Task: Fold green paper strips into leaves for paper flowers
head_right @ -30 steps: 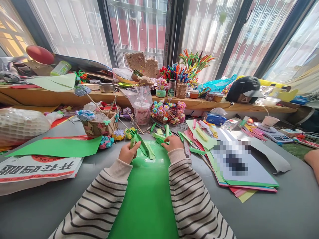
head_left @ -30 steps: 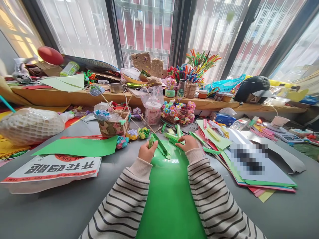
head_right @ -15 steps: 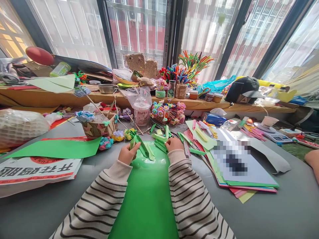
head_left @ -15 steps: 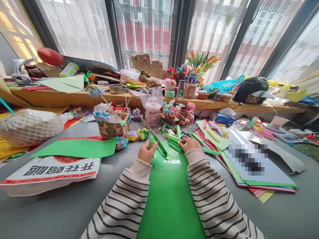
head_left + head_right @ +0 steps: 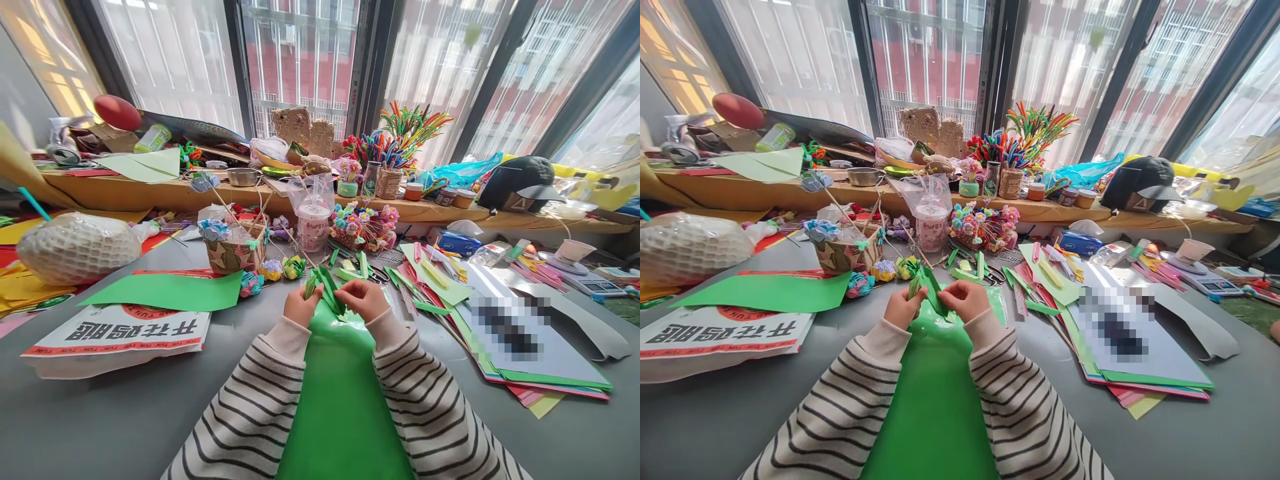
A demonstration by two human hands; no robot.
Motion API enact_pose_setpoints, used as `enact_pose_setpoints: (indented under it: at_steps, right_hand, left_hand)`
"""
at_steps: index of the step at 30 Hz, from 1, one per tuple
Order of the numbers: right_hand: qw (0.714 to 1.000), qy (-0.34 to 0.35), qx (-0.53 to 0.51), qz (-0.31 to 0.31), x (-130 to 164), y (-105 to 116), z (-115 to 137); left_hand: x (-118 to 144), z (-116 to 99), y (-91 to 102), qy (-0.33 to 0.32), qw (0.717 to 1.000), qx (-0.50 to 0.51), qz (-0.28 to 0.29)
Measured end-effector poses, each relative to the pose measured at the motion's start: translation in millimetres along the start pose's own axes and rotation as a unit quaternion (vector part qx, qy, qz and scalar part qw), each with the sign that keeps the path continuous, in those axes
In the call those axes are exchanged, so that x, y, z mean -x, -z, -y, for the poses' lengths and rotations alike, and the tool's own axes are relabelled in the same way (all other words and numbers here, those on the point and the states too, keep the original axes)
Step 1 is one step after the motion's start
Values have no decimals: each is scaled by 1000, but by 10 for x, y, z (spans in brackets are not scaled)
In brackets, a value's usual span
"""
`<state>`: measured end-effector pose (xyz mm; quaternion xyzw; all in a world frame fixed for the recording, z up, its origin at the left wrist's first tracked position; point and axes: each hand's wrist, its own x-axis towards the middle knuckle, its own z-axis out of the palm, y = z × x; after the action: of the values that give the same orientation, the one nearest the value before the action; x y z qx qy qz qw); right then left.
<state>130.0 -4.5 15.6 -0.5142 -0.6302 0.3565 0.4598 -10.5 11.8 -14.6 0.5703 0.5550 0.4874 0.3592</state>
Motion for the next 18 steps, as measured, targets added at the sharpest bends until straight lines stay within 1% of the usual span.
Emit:
enact_pose_setpoints:
  at_steps: [2,4,9,12,15,18]
  right_hand:
    - [999,15,27,-8,13,-97,-13]
    - [998,28,56,-28,10,-132,-43]
    - [993,44,94,-47,-3,-92,-80]
    - [991,55,108,-56,3,-106,-71]
    - [990,59,116,-47,1,-120,-63]
    - [992,58,113,-16,-35,-26,-81]
  left_hand:
    - [3,-7,-2,-3,1000,4,1]
    - [9,-17,-3,-1,1000,12,1]
    - [40,-68,-4,9,999,33,10]
    - [54,-95,-4,5,999,29,24]
    - [54,-94,0,-4,1000,6,29]
    - [46,-78,10,-8,1000,-17,15]
